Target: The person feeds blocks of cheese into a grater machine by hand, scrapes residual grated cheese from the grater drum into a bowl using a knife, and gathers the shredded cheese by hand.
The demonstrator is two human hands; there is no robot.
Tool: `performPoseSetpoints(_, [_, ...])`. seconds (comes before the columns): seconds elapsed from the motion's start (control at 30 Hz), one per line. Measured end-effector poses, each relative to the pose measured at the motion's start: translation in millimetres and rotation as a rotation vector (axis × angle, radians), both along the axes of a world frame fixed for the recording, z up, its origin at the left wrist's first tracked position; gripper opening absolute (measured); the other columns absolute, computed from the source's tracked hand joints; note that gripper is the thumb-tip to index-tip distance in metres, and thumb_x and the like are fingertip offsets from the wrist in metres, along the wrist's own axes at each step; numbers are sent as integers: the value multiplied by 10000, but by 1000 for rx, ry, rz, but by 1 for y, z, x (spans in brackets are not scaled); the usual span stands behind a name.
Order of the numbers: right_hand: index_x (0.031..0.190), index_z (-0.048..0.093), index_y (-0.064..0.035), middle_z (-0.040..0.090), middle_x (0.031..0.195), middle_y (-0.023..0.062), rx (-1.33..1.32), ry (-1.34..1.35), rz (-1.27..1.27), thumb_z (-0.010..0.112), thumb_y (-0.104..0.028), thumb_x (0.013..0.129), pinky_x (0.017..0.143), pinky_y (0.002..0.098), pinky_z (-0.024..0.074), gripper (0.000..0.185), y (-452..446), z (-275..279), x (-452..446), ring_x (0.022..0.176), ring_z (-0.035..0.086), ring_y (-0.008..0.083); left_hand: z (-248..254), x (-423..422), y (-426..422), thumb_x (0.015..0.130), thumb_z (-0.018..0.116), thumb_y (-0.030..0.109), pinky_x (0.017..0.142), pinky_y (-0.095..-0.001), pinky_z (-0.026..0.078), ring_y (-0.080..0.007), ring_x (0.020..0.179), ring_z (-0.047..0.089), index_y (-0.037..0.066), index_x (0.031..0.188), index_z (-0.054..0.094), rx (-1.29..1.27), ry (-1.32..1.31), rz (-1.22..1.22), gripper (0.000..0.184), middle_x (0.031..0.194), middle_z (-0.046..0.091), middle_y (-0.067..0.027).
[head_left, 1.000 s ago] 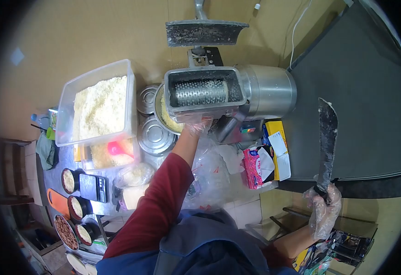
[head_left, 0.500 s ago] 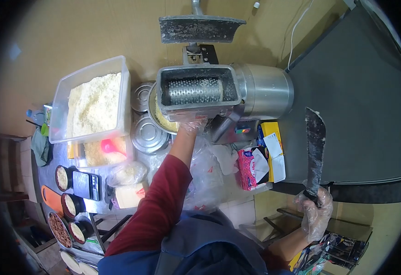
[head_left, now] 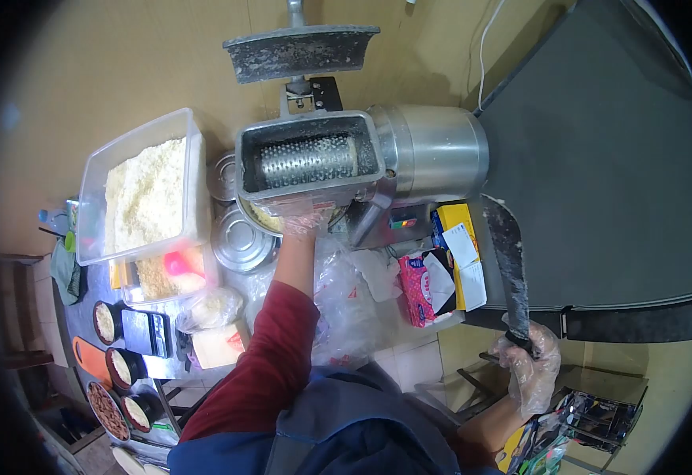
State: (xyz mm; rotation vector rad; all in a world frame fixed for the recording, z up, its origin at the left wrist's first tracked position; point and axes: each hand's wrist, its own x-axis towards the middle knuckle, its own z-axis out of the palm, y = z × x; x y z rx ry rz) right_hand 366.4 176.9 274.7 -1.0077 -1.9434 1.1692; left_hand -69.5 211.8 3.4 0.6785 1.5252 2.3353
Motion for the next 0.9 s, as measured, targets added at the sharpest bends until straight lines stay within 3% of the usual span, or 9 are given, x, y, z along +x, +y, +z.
performPoseSetpoints(0.23, [1192, 614, 30, 633, 944, 125, -12, -103, 60, 758, -133, 837, 570, 288, 472, 417, 6, 2, -2, 668, 597, 165, -8, -6, -11, 986, 498, 344, 940, -472, 534, -306, 1113, 596, 60, 1288, 539, -252, 325, 222, 417, 1271, 579, -165])
performPoseSetpoints(0.3, [1094, 679, 30, 698, 937, 145, -182, -85, -13, 742, -103, 771, 739, 313, 529, 355, 3, 11, -15, 771, 660, 178, -8, -5, -12, 986, 498, 345, 942, -473, 531, -305, 1115, 594, 61, 1289, 540, -304, 390, 257, 417, 1273, 579, -163])
performPoseSetpoints(0.43, [1124, 667, 25, 703, 930, 126, -160, -56, -30, 741, -134, 810, 758, 318, 526, 360, 5, -1, -16, 788, 666, 188, -6, -7, -20, 985, 497, 346, 947, -475, 527, -302, 1118, 592, 62, 1290, 540, -457, 577, 336, 418, 1276, 578, -157])
performPoseSetpoints(0.57, [1178, 650, 26, 695, 961, 127, -199, -341, 399, 714, -135, 856, 755, 306, 517, 365, 25, -8, -28, 797, 665, 186, -2, -12, -37, 985, 497, 347, 953, -477, 523, -300, 1121, 589, 64, 1292, 541, -633, 843, 381, 420, 1280, 578, -152])
performPoseSetpoints(0.63, [1159, 660, 10, 674, 849, 82, -433, -541, 362, 742, -136, 849, 644, 291, 516, 352, 28, -44, -30, 689, 627, 139, -6, -15, -40, 987, 496, 347, 971, -465, 510, -289, 1135, 580, 64, 1304, 533, -211, 397, 201, 426, 1293, 571, -137])
performPoseSetpoints(0.73, [1204, 671, -87, 704, 991, 141, -44, -741, 638, 728, -197, 849, 813, 365, 520, 376, 27, -97, -50, 850, 677, 261, -18, -21, -32, 992, 492, 346, 1022, -429, 477, -256, 1173, 553, 65, 1339, 510, 834, -711, -238, 447, 1329, 552, -93])
performPoseSetpoints(0.77, [1247, 655, -146, 686, 1004, 150, -64, -830, 676, 697, -229, 865, 852, 397, 496, 393, 23, -110, -65, 926, 650, 292, -20, -20, -31, 992, 492, 346, 1022, -429, 477, -256, 1173, 553, 65, 1339, 510, 841, -707, -234, 447, 1329, 552, -93])
performPoseSetpoints(0.87, [1322, 613, -215, 661, 1052, 172, 103, -509, 706, 646, -232, 869, 877, 442, 475, 455, 4, -180, -97, 962, 616, 361, -31, -18, -31, 1015, 421, 356, 1051, -451, 452, -277, 1210, 538, 63, 1355, 506, -257, 318, 223, 457, 1362, 533, -100])
performPoseSetpoints(0.9, [1322, 613, -215, 661, 1052, 172, 109, -505, 710, 646, -232, 869, 877, 442, 475, 455, -3, -197, -106, 962, 616, 361, -39, -19, -28, 1001, 433, 345, 1094, -445, 393, -291, 1255, 500, 89, 1365, 507, -161, 200, 118, 451, 1385, 522, -120])
